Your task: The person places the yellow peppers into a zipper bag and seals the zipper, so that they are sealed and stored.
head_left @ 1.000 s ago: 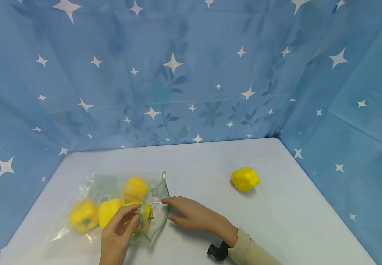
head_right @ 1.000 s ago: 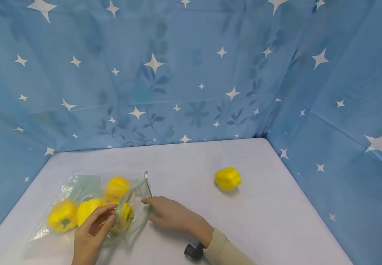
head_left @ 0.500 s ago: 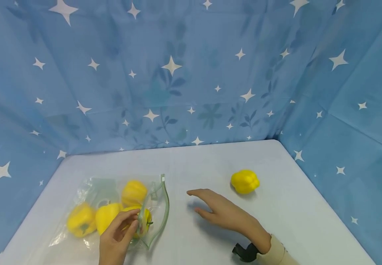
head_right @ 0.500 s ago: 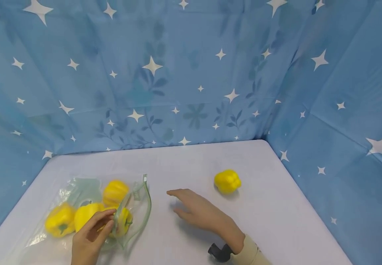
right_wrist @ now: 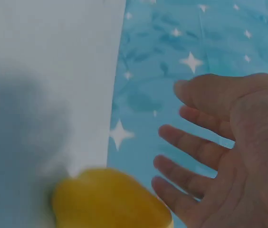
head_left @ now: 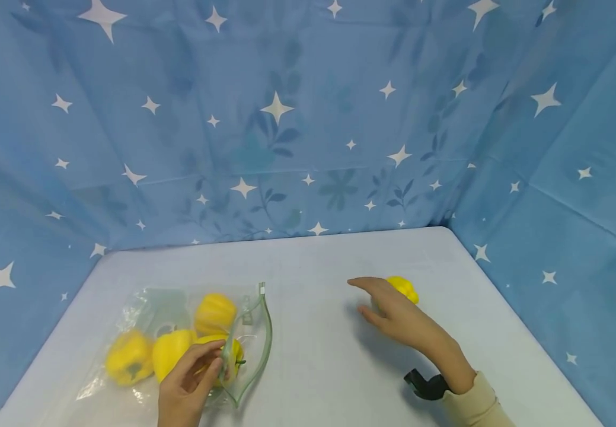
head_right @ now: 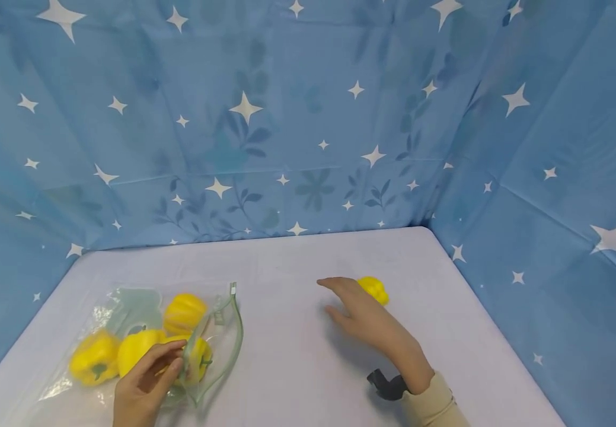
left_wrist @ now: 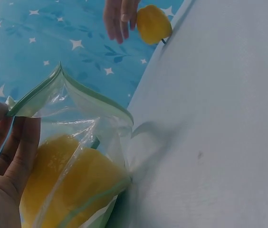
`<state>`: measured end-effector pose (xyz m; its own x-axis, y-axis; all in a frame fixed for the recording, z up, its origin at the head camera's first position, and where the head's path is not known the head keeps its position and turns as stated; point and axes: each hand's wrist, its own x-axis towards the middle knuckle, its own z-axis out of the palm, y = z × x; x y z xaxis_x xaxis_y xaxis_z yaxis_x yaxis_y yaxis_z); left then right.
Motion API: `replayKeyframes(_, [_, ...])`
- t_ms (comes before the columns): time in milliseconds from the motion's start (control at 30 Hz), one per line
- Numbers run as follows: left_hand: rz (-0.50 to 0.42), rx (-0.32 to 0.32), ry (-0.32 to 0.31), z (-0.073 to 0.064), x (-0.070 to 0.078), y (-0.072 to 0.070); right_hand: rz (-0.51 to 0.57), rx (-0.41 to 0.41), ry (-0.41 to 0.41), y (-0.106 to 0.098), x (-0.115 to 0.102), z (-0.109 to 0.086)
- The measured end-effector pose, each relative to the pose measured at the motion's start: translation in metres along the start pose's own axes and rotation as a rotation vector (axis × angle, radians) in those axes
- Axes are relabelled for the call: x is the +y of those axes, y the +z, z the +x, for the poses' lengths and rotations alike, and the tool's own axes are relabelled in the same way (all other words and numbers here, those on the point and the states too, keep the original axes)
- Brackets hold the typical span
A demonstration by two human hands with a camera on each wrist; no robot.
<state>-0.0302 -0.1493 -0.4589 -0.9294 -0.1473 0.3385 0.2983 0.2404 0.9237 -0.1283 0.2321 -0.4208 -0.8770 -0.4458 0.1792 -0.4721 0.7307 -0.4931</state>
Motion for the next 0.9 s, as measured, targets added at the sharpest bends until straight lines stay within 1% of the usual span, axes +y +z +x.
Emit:
replayKeyframes(100, [0.009,-0.013,-0.047,0.0,0.002,-0.002,-0.048,0.032,0.005,-0.009,0.009,-0.001])
replayKeyframes(133, [0.009,-0.015,-0.053,0.0,0.002,-0.003,-0.062,0.045,0.0,-0.012,0.012,-0.002])
replayKeyframes(200, [0.017,-0.018,-0.032,0.001,0.001,-0.004,-0.08,0.071,-0.006,-0.018,0.016,-0.002])
replayKeyframes(333, [0.007,-0.028,0.04,0.004,-0.003,-0.008,-0.078,0.104,-0.009,-0.028,0.025,0.0])
replayKeyframes(400, [-0.007,-0.037,0.064,0.005,-0.004,-0.008,-0.068,0.094,0.013,-0.031,0.028,-0.001])
replayKeyframes(433, [-0.019,-0.04,0.063,0.004,-0.005,-0.008,-0.067,0.085,0.03,-0.033,0.03,-0.002])
replayKeyframes(533, [-0.03,-0.047,0.048,0.003,-0.006,-0.008,-0.065,0.054,0.078,-0.037,0.037,-0.008])
replayKeyframes(700, [-0.03,-0.057,0.021,0.003,-0.006,-0.006,-0.065,0.03,0.144,-0.04,0.049,-0.013])
replayKeyframes(767, [-0.028,-0.053,0.007,0.002,-0.007,-0.006,-0.058,0.025,0.165,-0.041,0.054,-0.015])
replayKeyframes(833, [-0.014,-0.049,0.008,0.002,-0.007,-0.006,-0.053,0.02,0.178,-0.041,0.059,-0.015])
replayKeyframes(900, [-0.014,-0.04,-0.015,0.002,-0.007,-0.005,-0.058,0.013,0.185,-0.041,0.064,-0.016])
